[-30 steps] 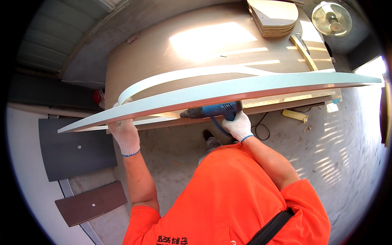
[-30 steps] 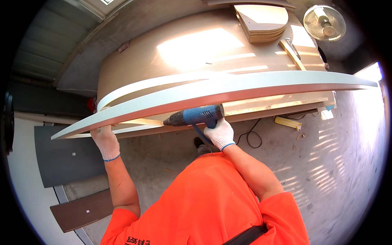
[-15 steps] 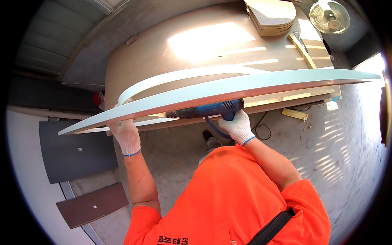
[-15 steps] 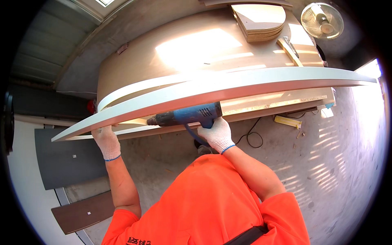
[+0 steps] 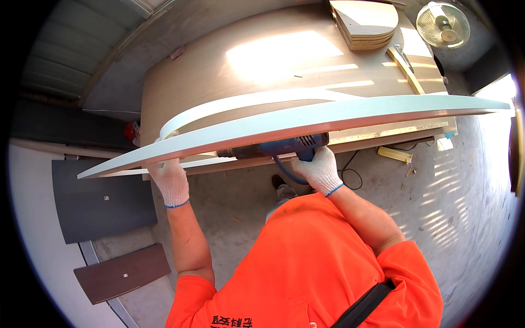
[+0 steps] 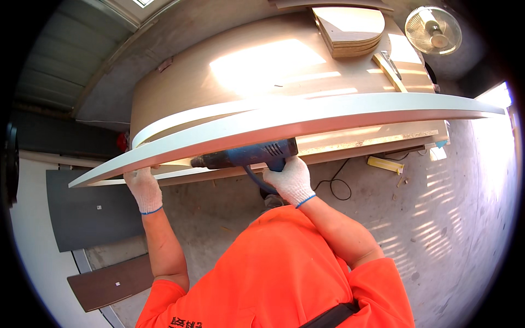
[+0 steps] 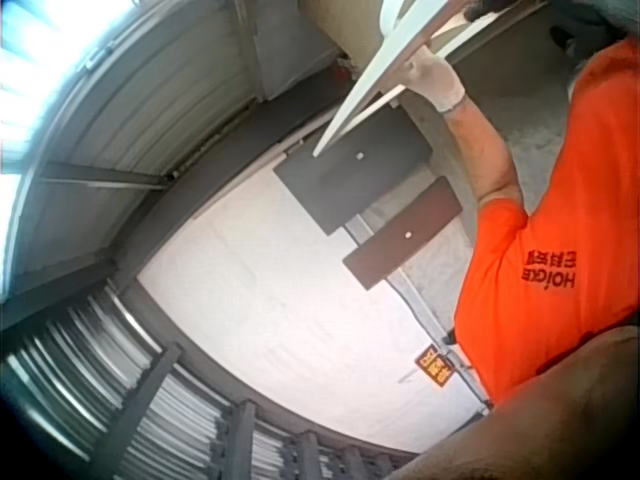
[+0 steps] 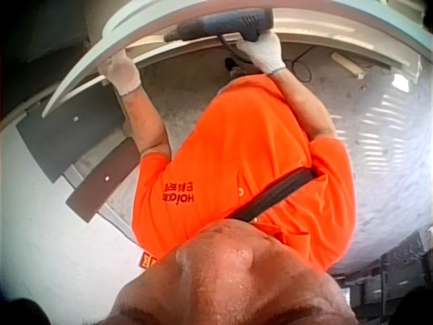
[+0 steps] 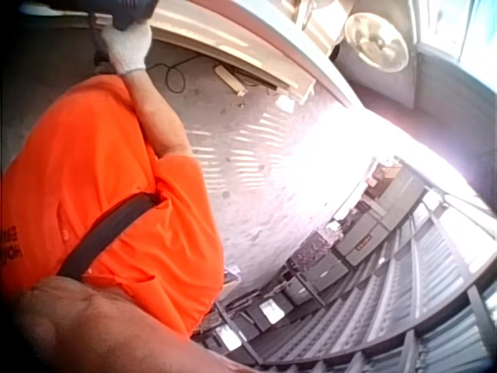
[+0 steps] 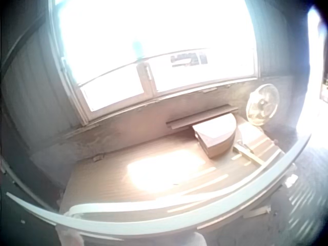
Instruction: The person uses a heat gun to warm a long, curved piece of furniture while applying a thin strip of edge banding to its edge. They press the strip into place with their gloved hands, ensuring it adheres to the heated surface.
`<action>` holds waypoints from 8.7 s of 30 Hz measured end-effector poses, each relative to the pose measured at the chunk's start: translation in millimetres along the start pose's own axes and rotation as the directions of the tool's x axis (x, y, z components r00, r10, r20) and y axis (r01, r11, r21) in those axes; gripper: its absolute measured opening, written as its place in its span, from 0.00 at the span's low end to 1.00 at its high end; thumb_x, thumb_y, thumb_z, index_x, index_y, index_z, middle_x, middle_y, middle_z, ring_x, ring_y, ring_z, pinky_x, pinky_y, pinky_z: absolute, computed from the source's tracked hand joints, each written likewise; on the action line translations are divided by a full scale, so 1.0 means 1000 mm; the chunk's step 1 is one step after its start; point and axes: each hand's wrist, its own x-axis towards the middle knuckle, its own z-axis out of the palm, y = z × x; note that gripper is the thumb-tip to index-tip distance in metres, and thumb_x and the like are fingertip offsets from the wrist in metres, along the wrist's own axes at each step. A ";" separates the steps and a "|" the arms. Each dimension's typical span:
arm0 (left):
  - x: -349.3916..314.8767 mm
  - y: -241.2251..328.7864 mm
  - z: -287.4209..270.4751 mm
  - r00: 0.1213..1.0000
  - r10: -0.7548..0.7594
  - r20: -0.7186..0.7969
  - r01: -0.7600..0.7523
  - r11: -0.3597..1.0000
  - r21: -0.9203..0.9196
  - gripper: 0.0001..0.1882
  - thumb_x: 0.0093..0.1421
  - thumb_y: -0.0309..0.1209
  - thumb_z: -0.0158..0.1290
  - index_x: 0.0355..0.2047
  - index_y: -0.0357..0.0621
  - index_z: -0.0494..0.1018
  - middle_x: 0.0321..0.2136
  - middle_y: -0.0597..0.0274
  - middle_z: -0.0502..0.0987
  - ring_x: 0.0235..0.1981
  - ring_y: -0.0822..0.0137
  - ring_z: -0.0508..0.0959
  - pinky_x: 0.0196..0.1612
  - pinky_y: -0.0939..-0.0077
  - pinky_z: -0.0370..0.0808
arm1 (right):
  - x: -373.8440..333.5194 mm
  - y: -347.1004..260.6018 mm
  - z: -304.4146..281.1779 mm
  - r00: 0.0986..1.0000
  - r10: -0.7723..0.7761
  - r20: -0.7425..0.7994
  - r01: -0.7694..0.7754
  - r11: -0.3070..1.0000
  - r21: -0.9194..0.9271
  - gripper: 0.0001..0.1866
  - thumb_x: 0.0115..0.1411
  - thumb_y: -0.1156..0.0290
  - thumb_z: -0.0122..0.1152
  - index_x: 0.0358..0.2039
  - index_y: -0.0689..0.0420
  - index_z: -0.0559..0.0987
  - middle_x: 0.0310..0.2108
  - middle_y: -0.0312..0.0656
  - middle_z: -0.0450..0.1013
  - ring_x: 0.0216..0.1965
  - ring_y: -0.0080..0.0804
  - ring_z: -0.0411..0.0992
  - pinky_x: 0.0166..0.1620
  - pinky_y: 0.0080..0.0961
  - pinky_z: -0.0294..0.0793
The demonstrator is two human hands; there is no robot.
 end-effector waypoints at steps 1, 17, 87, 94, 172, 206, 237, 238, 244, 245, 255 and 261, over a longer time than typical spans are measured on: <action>0.000 -0.001 -0.001 1.000 0.011 0.001 -0.011 1.000 0.018 0.11 0.71 0.28 0.59 0.47 0.30 0.82 0.40 0.59 0.81 0.44 0.70 0.78 0.50 0.75 0.73 | 0.001 0.004 0.000 1.000 0.010 0.011 -0.010 1.000 -0.016 0.23 0.49 0.58 0.71 0.42 0.60 0.84 0.33 0.54 0.83 0.40 0.56 0.84 0.46 0.43 0.82; 0.003 0.004 -0.002 0.999 0.034 -0.001 -0.034 0.999 0.040 0.10 0.71 0.26 0.58 0.46 0.32 0.84 0.40 0.61 0.82 0.46 0.71 0.78 0.54 0.75 0.72 | 0.019 0.057 0.017 0.995 0.070 -0.073 -0.084 0.972 -0.219 0.25 0.51 0.58 0.68 0.48 0.57 0.83 0.38 0.56 0.84 0.45 0.60 0.83 0.50 0.47 0.82; 0.000 -0.001 0.000 1.000 0.010 -0.018 -0.008 0.994 0.113 0.14 0.71 0.25 0.55 0.51 0.31 0.84 0.48 0.53 0.84 0.51 0.63 0.80 0.60 0.70 0.73 | -0.011 -0.041 -0.013 0.992 -0.107 -0.066 0.110 0.993 0.048 0.20 0.51 0.58 0.70 0.40 0.59 0.86 0.33 0.53 0.84 0.40 0.55 0.83 0.45 0.42 0.81; 0.002 -0.005 -0.003 1.000 0.015 0.004 -0.016 0.997 0.073 0.13 0.70 0.23 0.55 0.50 0.30 0.83 0.47 0.54 0.84 0.51 0.64 0.79 0.60 0.70 0.72 | -0.006 -0.030 -0.013 0.998 -0.064 -0.024 0.062 0.997 -0.053 0.23 0.52 0.57 0.70 0.44 0.58 0.85 0.36 0.54 0.84 0.42 0.57 0.83 0.46 0.43 0.82; -0.017 0.005 0.049 0.995 0.094 -0.015 -0.095 0.995 -0.033 0.14 0.73 0.27 0.53 0.50 0.30 0.82 0.41 0.59 0.84 0.39 0.69 0.81 0.45 0.72 0.77 | 0.115 0.070 -0.169 0.993 -0.069 -0.093 0.041 0.960 -0.278 0.22 0.65 0.56 0.69 0.51 0.59 0.83 0.46 0.50 0.83 0.46 0.40 0.78 0.50 0.37 0.78; -0.070 0.017 0.192 0.776 0.374 0.508 -0.426 0.905 -0.016 0.22 0.58 0.41 0.67 0.49 0.42 0.82 0.46 0.50 0.80 0.48 0.48 0.82 0.51 0.54 0.80 | 0.042 0.067 0.014 0.992 -0.095 -0.085 0.124 0.563 0.817 0.15 0.77 0.62 0.55 0.52 0.61 0.80 0.54 0.44 0.79 0.56 0.37 0.76 0.59 0.39 0.78; -0.159 -0.236 0.131 0.827 0.261 0.498 -0.537 0.628 0.563 0.34 0.69 0.45 0.56 0.67 0.32 0.68 0.65 0.33 0.70 0.69 0.30 0.68 0.73 0.31 0.62 | 0.074 0.178 0.019 0.994 0.049 -0.093 -0.006 0.907 0.422 0.19 0.68 0.54 0.73 0.37 0.61 0.87 0.30 0.43 0.84 0.31 0.29 0.81 0.37 0.28 0.81; -0.166 -0.237 0.141 0.809 0.248 0.534 -0.543 0.663 0.515 0.37 0.70 0.47 0.55 0.69 0.30 0.66 0.67 0.29 0.67 0.72 0.27 0.65 0.73 0.27 0.61 | 0.075 0.181 0.020 0.993 0.064 -0.097 -0.015 0.898 0.439 0.19 0.68 0.54 0.73 0.37 0.60 0.87 0.30 0.43 0.84 0.31 0.29 0.81 0.37 0.29 0.81; -0.188 -0.207 0.195 0.803 0.249 0.542 -0.513 0.750 0.417 0.31 0.69 0.42 0.54 0.65 0.33 0.70 0.63 0.34 0.73 0.67 0.32 0.71 0.72 0.30 0.63 | 0.083 0.208 0.019 0.986 0.166 -0.031 -0.134 0.883 0.451 0.18 0.70 0.54 0.70 0.42 0.58 0.86 0.34 0.42 0.84 0.35 0.29 0.81 0.39 0.30 0.82; -0.189 -0.200 0.201 0.798 0.254 0.546 -0.518 0.751 0.408 0.31 0.69 0.42 0.54 0.65 0.34 0.70 0.64 0.34 0.72 0.67 0.33 0.71 0.72 0.30 0.63 | 0.083 0.208 0.020 0.985 0.174 -0.019 -0.147 0.882 0.448 0.18 0.71 0.54 0.70 0.43 0.58 0.86 0.35 0.42 0.84 0.36 0.29 0.81 0.40 0.30 0.82; -0.195 -0.182 0.228 0.778 0.183 0.602 -0.468 0.807 0.359 0.34 0.70 0.45 0.52 0.69 0.35 0.68 0.71 0.36 0.67 0.74 0.35 0.64 0.76 0.34 0.58 | 0.074 0.201 0.027 0.991 0.134 -0.030 -0.110 0.902 0.417 0.20 0.72 0.53 0.68 0.50 0.58 0.83 0.43 0.42 0.82 0.42 0.28 0.79 0.44 0.30 0.82; -0.178 -0.179 0.206 0.776 0.086 0.625 -0.421 0.808 0.412 0.32 0.71 0.43 0.52 0.68 0.35 0.69 0.70 0.38 0.68 0.73 0.37 0.66 0.75 0.39 0.62 | 0.071 0.200 0.029 0.993 0.105 -0.045 -0.080 0.919 0.387 0.21 0.73 0.53 0.67 0.54 0.57 0.81 0.47 0.43 0.81 0.46 0.28 0.78 0.47 0.29 0.82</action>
